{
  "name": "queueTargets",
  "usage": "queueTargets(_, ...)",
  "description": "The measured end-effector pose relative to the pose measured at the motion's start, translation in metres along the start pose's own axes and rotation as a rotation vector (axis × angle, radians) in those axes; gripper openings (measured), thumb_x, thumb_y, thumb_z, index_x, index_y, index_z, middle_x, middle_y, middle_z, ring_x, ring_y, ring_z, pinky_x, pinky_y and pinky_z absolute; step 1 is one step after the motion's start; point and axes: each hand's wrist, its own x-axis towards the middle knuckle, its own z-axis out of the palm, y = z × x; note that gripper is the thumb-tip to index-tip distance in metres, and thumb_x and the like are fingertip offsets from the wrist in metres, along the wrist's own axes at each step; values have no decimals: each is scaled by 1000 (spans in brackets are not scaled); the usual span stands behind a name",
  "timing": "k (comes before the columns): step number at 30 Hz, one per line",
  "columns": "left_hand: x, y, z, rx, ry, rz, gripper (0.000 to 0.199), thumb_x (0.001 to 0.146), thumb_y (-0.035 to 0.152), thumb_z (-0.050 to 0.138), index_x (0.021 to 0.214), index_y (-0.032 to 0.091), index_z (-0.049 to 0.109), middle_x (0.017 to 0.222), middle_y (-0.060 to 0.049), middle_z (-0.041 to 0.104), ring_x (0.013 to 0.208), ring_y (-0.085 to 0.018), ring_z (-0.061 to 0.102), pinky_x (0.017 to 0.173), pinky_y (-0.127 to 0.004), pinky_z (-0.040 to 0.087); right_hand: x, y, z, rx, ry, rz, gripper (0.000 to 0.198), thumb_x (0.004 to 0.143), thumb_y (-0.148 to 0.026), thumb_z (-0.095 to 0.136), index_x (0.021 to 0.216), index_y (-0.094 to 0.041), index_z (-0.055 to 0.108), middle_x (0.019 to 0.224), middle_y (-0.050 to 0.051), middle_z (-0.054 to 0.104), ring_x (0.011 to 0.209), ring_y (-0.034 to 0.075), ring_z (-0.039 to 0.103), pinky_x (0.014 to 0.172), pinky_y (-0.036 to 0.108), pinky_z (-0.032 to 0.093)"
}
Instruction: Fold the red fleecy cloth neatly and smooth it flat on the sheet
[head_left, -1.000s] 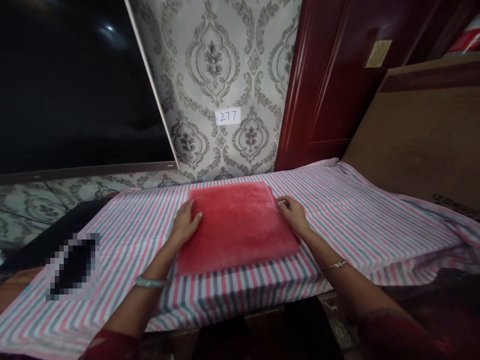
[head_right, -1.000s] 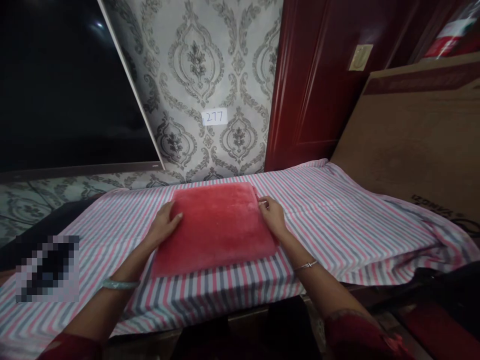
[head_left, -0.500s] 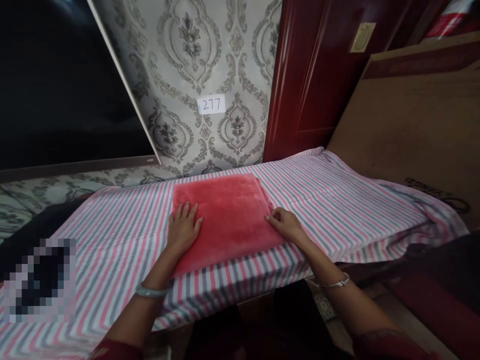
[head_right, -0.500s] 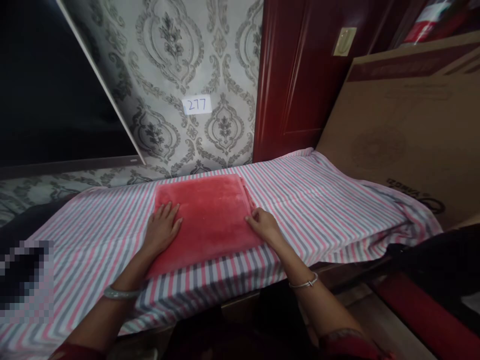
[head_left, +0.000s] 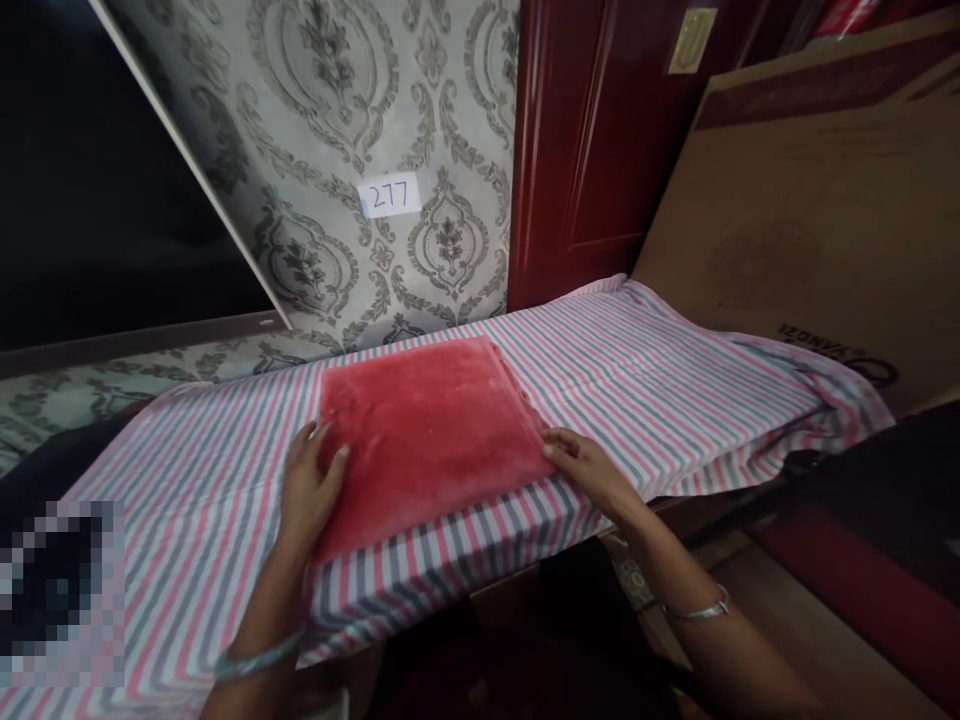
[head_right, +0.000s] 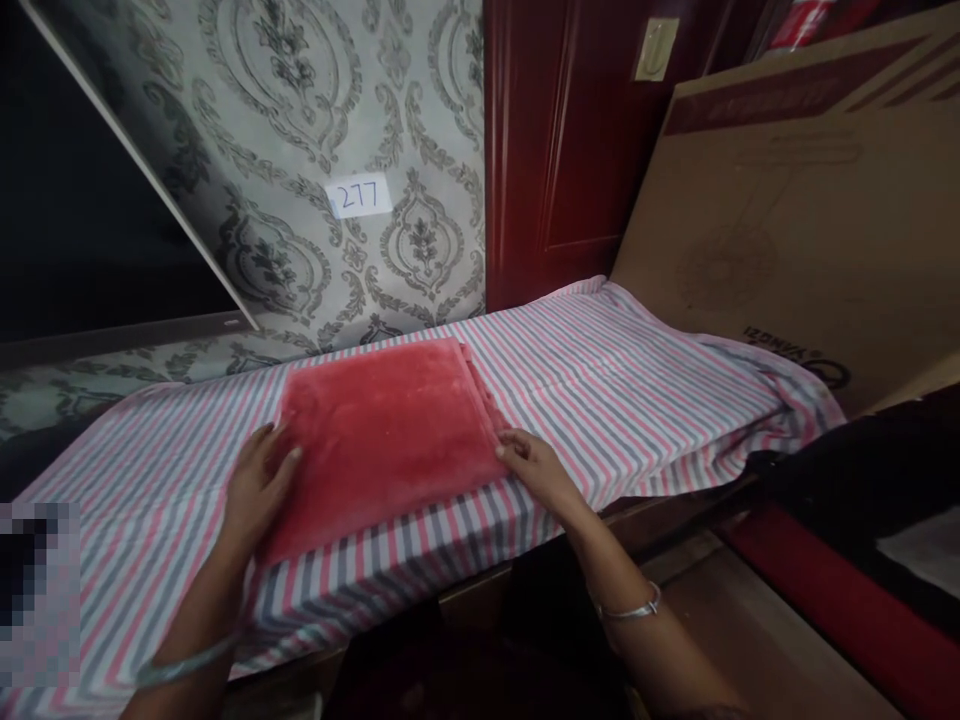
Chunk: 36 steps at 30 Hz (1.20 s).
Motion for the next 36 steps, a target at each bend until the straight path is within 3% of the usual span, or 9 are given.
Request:
queueTargets(4, -57, -6, -18, -165, 82, -351, 64, 81, 62, 53, 128, 19, 61, 117, -11, 65, 93, -25, 64, 81, -39, 55, -12, 2, 8, 64, -43, 35, 34, 70, -52, 69, 81, -21, 62, 69, -1, 64, 61, 16, 58, 59, 28, 46)
queueTargets(7, -87, -7, -24, -236, 68, -432, 64, 76, 65, 58, 117, 18, 65, 116, -10, 65, 97, -25, 63, 87, -39, 52, -13, 3, 16, 128, -41, 86, 34, 73, -55, 66, 79, -23, 55, 55, -4, 59, 46, 14, 52, 47, 25, 40)
queueTargets(11, -92, -8, -26, -307, 85, -485, 53, 72, 62, 62, 101, 18, 65, 101, -7, 68, 98, -26, 64, 91, -40, 50, -14, 5, 20, 201, -21, 142, 42, 73, -61, 65, 85, -23, 52, 46, -5, 57, 36, 13, 47, 39, 23, 34)
queueTargets(14, -91, -10, -26, -298, 67, -438, 42, 69, 60, 63, 85, 21, 64, 90, -6, 67, 92, -25, 64, 90, -40, 51, -17, 12, 19, 239, 107, 116, 43, 72, -61, 68, 86, -23, 54, 44, -7, 54, 35, 12, 45, 39, 22, 34)
queueTargets(18, -98, -11, -29, -271, 14, -341, 39, 72, 61, 63, 75, 22, 65, 103, -9, 66, 105, -27, 61, 99, -40, 47, -22, 17, 18, 253, 166, 74, 40, 73, -58, 71, 86, -23, 56, 45, -7, 53, 37, 11, 44, 40, 23, 35)
queueTargets(22, -99, -6, -39, -316, -213, -299, 44, 75, 63, 63, 87, 22, 72, 125, -12, 61, 125, -30, 52, 111, -42, 38, -23, 12, 20, 147, 89, 71, 40, 74, -61, 70, 78, -23, 56, 47, -4, 54, 41, 12, 47, 41, 24, 37)
queueTargets(25, -92, -2, -46, -351, -358, -248, 41, 78, 60, 61, 91, 22, 73, 123, -11, 62, 120, -28, 55, 109, -41, 40, -21, 10, 19, 29, 41, 66, 43, 73, -65, 68, 71, -24, 56, 47, -2, 56, 41, 13, 47, 40, 25, 37)
queueTargets(30, -85, -4, -38, -227, -211, -241, 36, 82, 56, 53, 73, 22, 63, 82, -4, 61, 83, -22, 59, 82, -35, 50, -10, 20, -2, -135, 237, 3, 44, 75, -65, 62, 63, -24, 53, 42, -4, 48, 39, 13, 41, 39, 26, 33)
queueTargets(36, -90, -6, -36, -232, -182, -161, 36, 83, 55, 53, 74, 22, 65, 83, -5, 60, 84, -22, 58, 82, -35, 49, -6, 30, -14, -306, 173, -95, 43, 76, -63, 60, 61, -23, 54, 50, -3, 49, 50, 15, 46, 50, 26, 38)
